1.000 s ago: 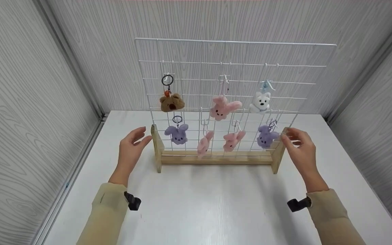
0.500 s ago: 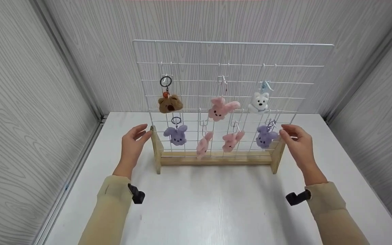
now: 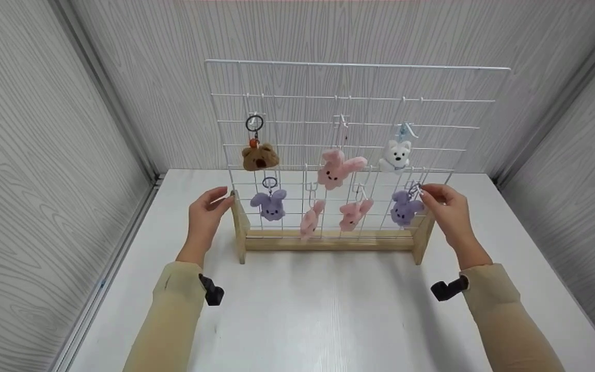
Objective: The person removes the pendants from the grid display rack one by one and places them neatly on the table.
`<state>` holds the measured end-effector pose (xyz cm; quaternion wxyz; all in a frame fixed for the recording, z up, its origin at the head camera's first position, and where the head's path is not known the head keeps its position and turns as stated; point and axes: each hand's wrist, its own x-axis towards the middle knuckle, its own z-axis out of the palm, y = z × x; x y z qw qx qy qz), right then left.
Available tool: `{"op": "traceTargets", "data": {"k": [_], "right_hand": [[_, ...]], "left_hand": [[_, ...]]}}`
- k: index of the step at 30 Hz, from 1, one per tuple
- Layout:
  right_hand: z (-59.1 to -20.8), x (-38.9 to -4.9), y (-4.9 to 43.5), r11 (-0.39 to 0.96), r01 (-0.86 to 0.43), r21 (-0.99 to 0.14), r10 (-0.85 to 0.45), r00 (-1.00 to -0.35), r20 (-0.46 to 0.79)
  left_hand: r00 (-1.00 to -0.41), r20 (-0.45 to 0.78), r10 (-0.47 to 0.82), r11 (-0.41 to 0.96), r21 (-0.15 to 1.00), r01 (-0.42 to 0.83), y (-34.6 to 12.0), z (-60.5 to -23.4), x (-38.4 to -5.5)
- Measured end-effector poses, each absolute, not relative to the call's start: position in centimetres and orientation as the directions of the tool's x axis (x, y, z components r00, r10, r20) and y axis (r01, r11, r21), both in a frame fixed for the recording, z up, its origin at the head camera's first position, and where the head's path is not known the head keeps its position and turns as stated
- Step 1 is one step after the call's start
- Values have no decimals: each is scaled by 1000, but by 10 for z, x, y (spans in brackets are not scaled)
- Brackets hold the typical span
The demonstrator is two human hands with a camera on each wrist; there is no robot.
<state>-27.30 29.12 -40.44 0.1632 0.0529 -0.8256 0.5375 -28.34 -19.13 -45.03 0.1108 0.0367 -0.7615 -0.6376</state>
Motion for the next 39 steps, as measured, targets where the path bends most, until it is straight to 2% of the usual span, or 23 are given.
{"op": "traceTargets", "data": {"k": [10,17,32,39], "right_hand": [[-404,-283,289,396,-157,-904,80,-975,205],[-402,-286,288,393,-108,-913,116,-979,166],[-404,-283,287,278,-147,-949,146,-970,193],[-401,-282,289,263,-155,-952,188,-960,208]], "left_hand": [[-984,76,-163,111,992,59,-191,-453,-285],[-986,52,-161,78,996,39,-188,-455,-289],[-983,37,-181,17,999,35,-188,-461,-295],[-989,64,-136,58,997,57,-190,-461,-295]]}}
